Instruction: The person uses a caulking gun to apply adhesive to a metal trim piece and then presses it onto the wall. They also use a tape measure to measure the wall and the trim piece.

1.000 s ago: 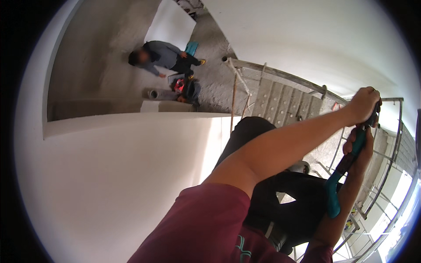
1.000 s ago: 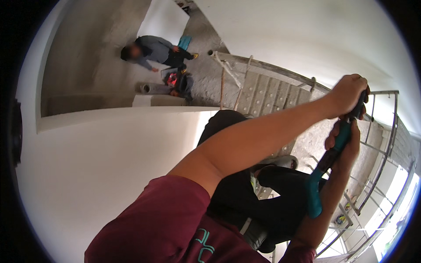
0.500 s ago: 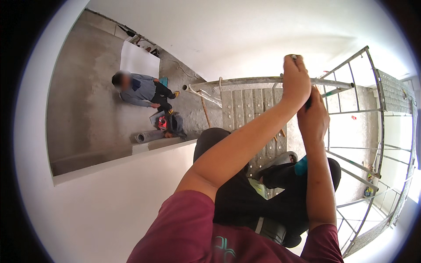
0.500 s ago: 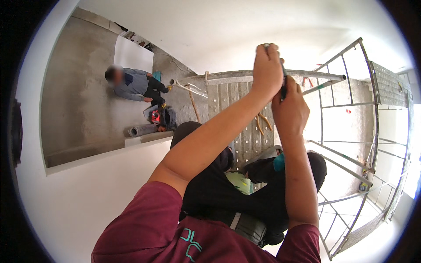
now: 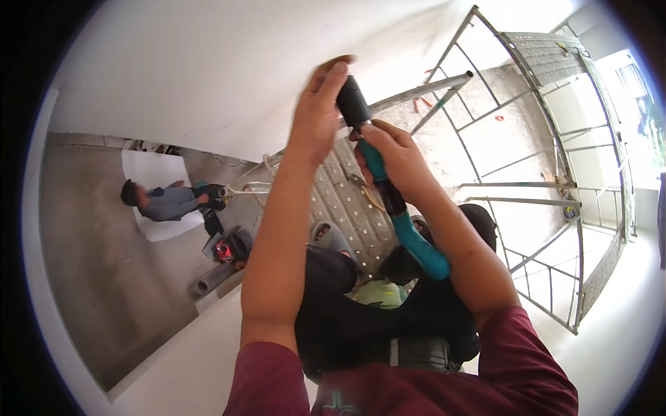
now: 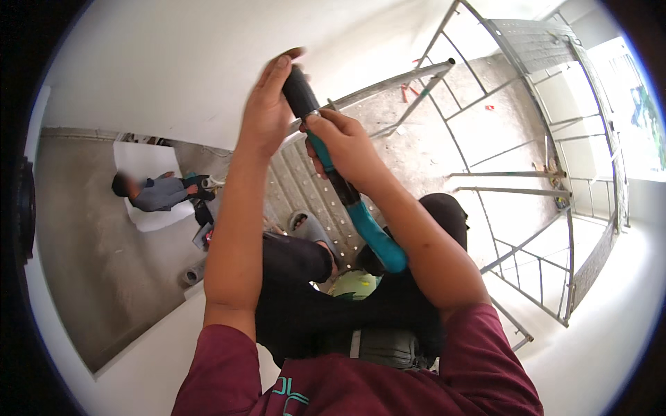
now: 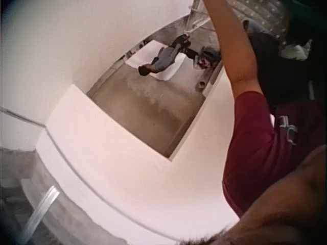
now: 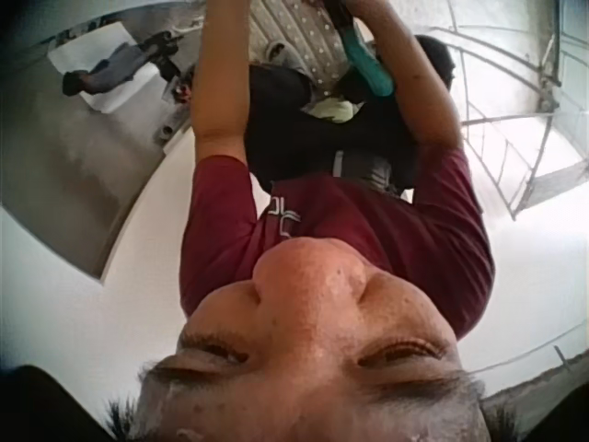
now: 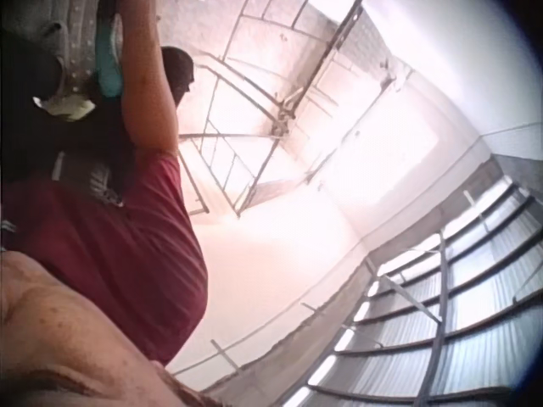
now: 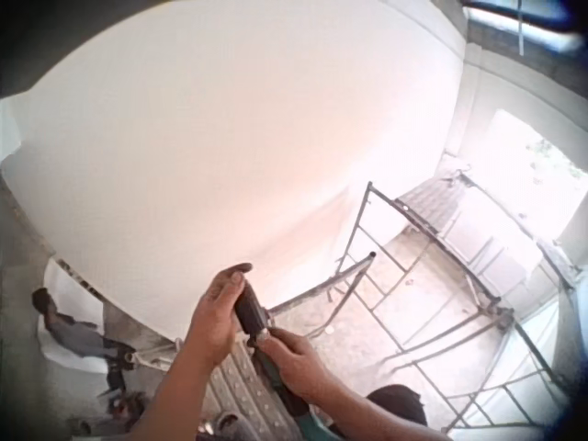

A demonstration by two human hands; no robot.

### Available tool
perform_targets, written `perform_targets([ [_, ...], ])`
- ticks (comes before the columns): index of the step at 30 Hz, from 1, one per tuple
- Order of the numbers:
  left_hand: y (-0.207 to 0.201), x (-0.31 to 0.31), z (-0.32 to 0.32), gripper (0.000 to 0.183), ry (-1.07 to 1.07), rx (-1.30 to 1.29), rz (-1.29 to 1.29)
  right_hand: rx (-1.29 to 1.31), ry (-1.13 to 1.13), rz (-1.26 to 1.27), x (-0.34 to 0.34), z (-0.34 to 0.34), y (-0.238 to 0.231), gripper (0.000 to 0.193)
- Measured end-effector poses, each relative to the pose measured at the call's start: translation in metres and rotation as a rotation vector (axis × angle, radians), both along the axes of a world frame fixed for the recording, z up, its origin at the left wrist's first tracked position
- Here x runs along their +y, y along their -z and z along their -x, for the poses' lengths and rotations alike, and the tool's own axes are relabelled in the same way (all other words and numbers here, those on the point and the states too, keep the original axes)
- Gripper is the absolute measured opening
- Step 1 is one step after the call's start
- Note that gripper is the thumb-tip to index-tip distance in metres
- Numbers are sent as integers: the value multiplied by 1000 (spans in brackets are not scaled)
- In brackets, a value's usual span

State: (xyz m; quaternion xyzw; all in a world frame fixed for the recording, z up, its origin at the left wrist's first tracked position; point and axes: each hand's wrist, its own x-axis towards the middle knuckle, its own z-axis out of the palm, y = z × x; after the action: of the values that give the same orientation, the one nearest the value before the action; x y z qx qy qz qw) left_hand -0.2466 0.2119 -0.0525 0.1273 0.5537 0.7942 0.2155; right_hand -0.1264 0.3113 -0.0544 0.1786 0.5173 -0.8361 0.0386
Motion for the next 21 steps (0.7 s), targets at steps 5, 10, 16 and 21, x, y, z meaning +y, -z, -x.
perform_targets([
  [5, 13, -6, -3, 45, -264, 49, 200, 97, 105, -834, -3, 4, 25, 32],
  [10, 17, -5, 3, 33, 134, -72, -163, -31, 21, 50, 8, -1, 15, 37],
  [16, 26, -9, -2, 34, -96, 60, 192, 36, -9, -272, -7, -5, 15, 32],
  [21, -13, 2, -25, 38, 76, -264, -255, 59, -57, 82, 2, -12, 3, 37],
])
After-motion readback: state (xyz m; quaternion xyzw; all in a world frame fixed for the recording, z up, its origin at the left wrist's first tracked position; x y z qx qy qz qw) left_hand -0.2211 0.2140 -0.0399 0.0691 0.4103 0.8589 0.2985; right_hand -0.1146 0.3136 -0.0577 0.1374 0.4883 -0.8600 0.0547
